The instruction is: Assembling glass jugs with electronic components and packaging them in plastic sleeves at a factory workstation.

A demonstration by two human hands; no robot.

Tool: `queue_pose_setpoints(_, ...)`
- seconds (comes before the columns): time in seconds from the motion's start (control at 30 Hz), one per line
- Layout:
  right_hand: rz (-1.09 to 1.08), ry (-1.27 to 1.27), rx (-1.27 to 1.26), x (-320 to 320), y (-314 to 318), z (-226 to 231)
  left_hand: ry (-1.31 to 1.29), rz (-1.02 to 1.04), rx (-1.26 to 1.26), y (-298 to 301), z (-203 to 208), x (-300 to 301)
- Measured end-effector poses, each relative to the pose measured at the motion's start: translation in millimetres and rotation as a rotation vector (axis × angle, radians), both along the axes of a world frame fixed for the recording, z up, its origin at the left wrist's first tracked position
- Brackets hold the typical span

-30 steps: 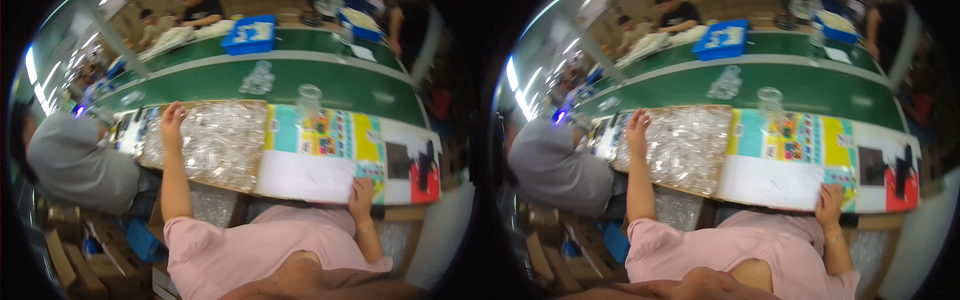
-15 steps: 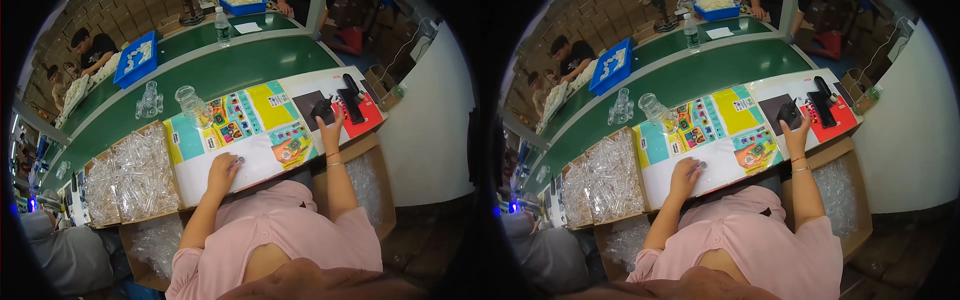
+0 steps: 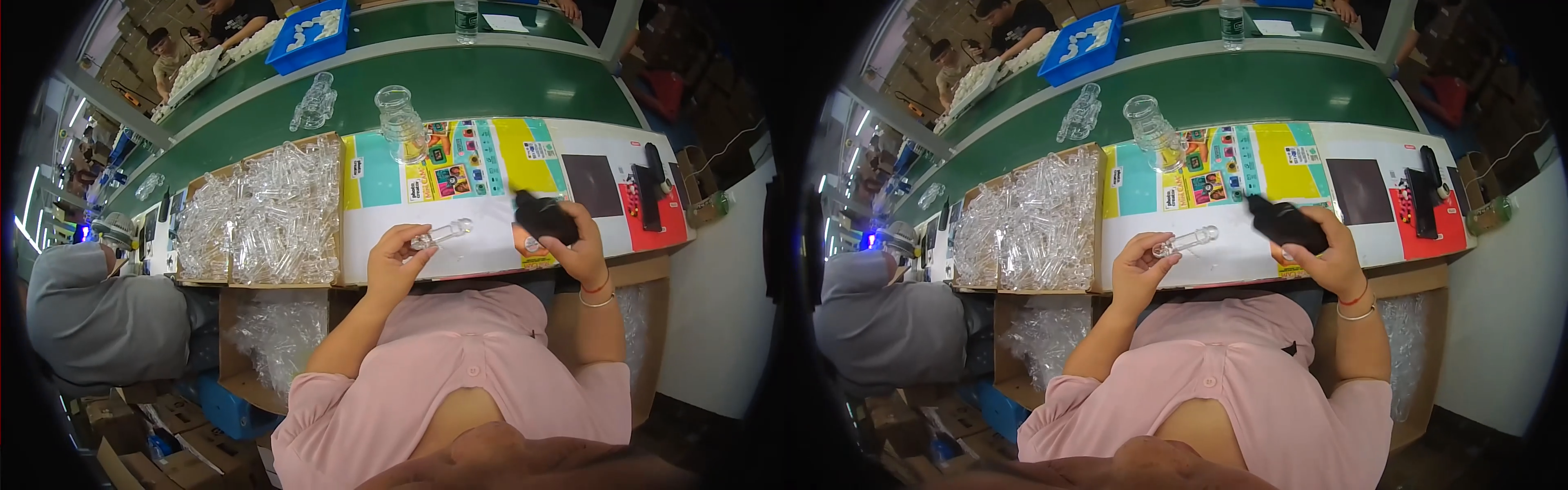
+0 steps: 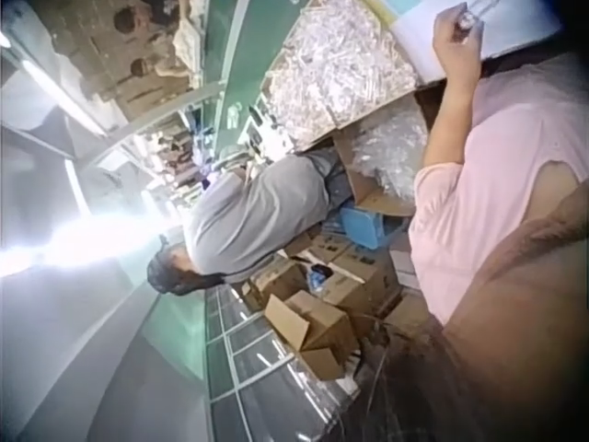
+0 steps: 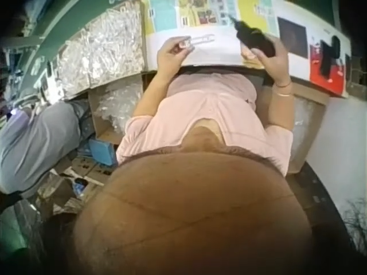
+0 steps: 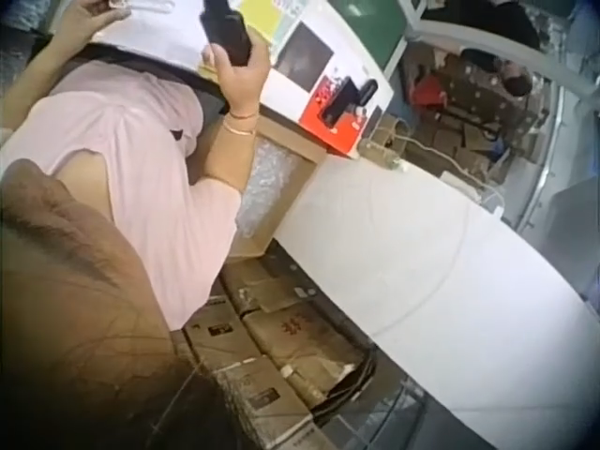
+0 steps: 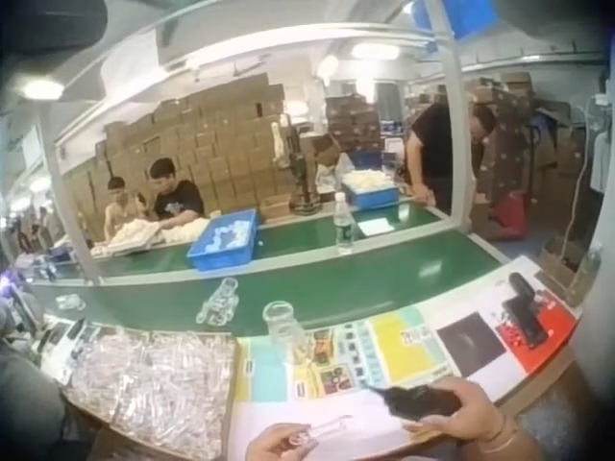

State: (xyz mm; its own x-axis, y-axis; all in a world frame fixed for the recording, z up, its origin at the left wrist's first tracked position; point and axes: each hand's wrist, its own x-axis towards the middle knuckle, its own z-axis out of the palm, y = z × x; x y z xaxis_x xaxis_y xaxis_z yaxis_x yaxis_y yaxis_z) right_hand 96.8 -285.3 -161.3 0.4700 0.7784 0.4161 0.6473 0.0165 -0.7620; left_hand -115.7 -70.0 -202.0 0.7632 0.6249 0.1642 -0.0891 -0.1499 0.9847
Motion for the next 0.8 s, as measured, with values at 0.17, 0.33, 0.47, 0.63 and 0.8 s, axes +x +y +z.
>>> queue_pose_setpoints(0.17, 0.045, 0.32, 0.233, -14, 1, 20, -0.177, -0.092, -0.108, -11, 31, -2)
queue_pose_setpoints(0.33, 0.026, 0.994, 0.949, -24, 31, 41, -0.249, -0.143, -0.108, -18, 42, -2)
queue_pose_setpoints(0.47, 0.108, 1.203, 1.18, -8, 43, 55, -0.293, -0.127, -0.128, -22, 47, -1)
queue_pose_setpoints(0.63, 0.222, 1.061, 1.282, -5, 50, 59, -0.339, -0.105, -0.117, -26, 47, -1)
queue_pose_setpoints(0.8, -0.184, 0.91, 1.019, -54, 66, 66, -0.373, -0.097, -0.039, -26, 46, -2)
